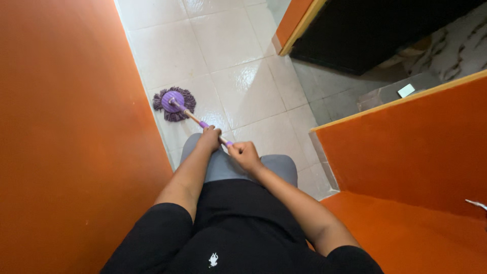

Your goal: The person mops a tiled floor in a narrow room using a purple spin mop. They move the mop back and forth across the floor, covering the area systematically.

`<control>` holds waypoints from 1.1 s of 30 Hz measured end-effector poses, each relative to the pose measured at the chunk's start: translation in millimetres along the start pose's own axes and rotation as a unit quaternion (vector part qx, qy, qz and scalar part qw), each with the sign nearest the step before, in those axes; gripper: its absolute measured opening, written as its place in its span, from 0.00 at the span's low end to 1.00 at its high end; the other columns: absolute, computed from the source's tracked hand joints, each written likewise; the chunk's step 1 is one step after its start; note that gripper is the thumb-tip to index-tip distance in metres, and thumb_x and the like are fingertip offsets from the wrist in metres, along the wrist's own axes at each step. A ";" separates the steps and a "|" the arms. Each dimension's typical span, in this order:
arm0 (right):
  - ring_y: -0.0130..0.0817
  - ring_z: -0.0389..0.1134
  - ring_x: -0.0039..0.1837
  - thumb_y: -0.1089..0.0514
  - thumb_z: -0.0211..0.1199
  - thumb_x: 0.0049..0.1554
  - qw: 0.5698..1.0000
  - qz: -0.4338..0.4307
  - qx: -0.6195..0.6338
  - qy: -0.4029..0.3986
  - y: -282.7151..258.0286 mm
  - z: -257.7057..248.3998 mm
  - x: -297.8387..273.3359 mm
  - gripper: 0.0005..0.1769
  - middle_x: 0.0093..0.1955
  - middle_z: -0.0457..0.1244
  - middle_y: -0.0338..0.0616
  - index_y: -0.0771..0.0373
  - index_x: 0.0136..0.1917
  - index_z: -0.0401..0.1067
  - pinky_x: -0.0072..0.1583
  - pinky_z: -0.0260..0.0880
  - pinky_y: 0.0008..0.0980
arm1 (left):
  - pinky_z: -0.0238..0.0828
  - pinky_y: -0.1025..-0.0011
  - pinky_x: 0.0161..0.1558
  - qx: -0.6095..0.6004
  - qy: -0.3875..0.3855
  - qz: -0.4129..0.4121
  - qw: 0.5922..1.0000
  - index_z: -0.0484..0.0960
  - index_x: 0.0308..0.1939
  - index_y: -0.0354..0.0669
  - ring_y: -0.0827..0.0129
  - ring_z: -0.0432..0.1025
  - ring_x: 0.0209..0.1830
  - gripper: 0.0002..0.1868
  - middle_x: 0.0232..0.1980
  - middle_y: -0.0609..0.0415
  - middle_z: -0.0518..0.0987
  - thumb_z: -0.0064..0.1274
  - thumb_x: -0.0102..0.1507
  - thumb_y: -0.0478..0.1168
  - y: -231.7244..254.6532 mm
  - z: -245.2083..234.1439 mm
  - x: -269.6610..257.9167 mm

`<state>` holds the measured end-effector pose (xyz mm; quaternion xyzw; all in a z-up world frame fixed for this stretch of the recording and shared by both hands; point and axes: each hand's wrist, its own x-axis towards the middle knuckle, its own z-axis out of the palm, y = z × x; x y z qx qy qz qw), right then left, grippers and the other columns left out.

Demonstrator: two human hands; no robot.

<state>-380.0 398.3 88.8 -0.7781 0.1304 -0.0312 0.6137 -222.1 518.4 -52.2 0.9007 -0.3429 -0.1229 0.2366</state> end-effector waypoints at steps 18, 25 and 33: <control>0.19 0.50 0.26 0.55 0.61 0.62 0.972 0.064 -0.064 0.216 -132.4 -136.8 -171.5 0.29 0.21 0.53 0.32 0.65 0.21 0.62 0.31 0.46 0.28 | 0.72 0.54 0.37 -0.145 -0.336 0.366 0.856 0.83 0.30 0.42 0.47 0.77 0.33 0.16 0.32 0.42 0.82 0.61 0.54 0.51 213.4 54.7 -13.3; 0.19 0.49 0.28 0.57 0.58 0.65 0.966 0.048 0.096 0.234 -115.7 -126.3 -180.0 0.26 0.24 0.55 0.34 0.65 0.25 0.65 0.33 0.47 0.25 | 0.72 0.54 0.36 -0.119 -0.340 0.353 0.863 0.83 0.26 0.42 0.47 0.76 0.30 0.11 0.29 0.42 0.82 0.57 0.53 0.46 226.4 42.1 -23.8; 0.21 0.55 0.31 0.58 0.55 0.69 0.958 -0.045 0.138 0.247 -76.2 -112.2 -172.2 0.28 0.27 0.58 0.36 0.64 0.27 0.62 0.37 0.56 0.26 | 0.74 0.54 0.36 -0.095 -0.335 0.352 0.869 0.84 0.25 0.42 0.47 0.77 0.30 0.14 0.28 0.41 0.82 0.60 0.54 0.50 195.7 54.4 -8.3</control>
